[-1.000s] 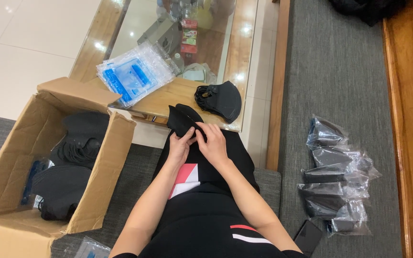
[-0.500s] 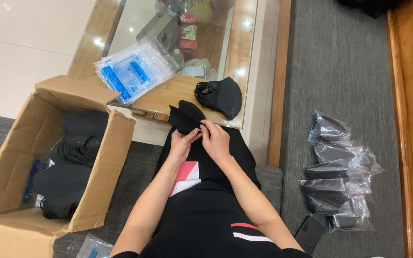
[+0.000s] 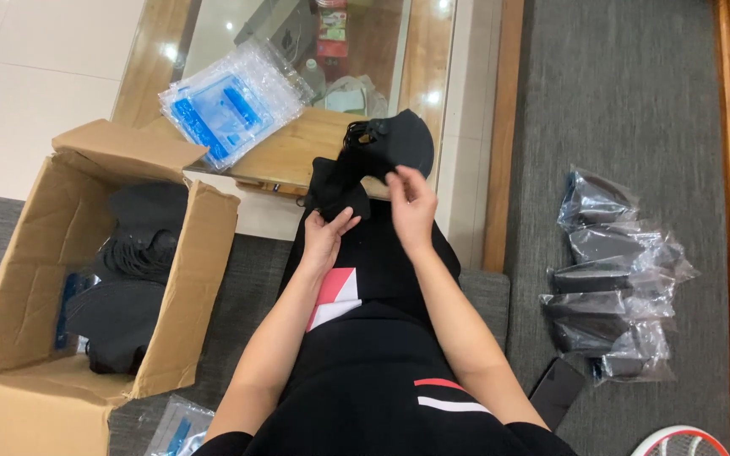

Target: Inspecting black face masks and placing them into individual plastic packaging bags.

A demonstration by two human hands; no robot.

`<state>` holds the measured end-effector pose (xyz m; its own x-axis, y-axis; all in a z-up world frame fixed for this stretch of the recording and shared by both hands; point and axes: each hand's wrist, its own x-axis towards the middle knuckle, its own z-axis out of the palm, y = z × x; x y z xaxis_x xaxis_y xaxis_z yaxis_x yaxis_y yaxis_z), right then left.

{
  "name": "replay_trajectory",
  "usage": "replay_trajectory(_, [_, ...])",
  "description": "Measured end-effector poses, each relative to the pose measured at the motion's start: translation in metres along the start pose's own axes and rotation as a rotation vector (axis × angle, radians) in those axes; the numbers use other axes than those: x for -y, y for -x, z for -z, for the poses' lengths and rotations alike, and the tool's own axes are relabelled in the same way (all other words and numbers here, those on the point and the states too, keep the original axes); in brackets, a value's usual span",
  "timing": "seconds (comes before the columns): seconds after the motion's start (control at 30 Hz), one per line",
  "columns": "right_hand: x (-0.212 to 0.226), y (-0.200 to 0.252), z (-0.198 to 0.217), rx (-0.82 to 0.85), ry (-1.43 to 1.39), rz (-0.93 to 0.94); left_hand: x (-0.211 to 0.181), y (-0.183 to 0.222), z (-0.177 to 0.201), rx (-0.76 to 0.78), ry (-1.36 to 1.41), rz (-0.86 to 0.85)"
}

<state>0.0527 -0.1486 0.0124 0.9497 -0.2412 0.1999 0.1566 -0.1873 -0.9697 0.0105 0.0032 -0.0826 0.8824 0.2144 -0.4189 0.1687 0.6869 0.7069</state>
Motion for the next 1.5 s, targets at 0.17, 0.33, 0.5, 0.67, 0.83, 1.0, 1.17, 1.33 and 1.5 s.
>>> replay_trajectory(0.17, [-0.008,-0.020,0.010,-0.066,-0.204,-0.358,-0.002,0.002,-0.002,-0.016,0.002,0.007])
replay_trajectory(0.33, [-0.002,-0.028,0.014,-0.076,-0.214,-0.444,-0.014,0.014,-0.012,-0.025,0.023,0.016])
replay_trajectory(0.5, [-0.012,-0.034,0.013,-0.050,-0.081,-0.414,-0.002,0.003,-0.002,-0.009,0.003,0.008])
replay_trajectory(0.67, [0.006,-0.030,0.016,-0.046,0.111,-0.335,-0.013,0.011,-0.012,-0.023,0.020,0.024])
replay_trajectory(0.83, [0.008,-0.029,0.018,0.000,0.275,-0.257,0.038,-0.028,0.030,-0.030,0.042,0.021])
replay_trajectory(1.0, [-0.011,-0.029,0.019,0.032,0.423,-0.234,0.026,-0.019,0.020,-0.041,0.028,0.035])
replay_trajectory(1.17, [0.003,-0.021,0.019,0.021,0.451,-0.169,0.002,0.000,-0.001,-0.039,0.025,0.035])
replay_trajectory(1.33, [0.022,-0.004,0.009,0.058,0.458,-0.014,-0.003,0.001,-0.004,-0.041,0.009,0.040])
replay_trajectory(1.5, [0.028,0.026,-0.012,0.352,0.405,-0.055,-0.006,0.008,-0.007,0.019,-0.013,-0.039])
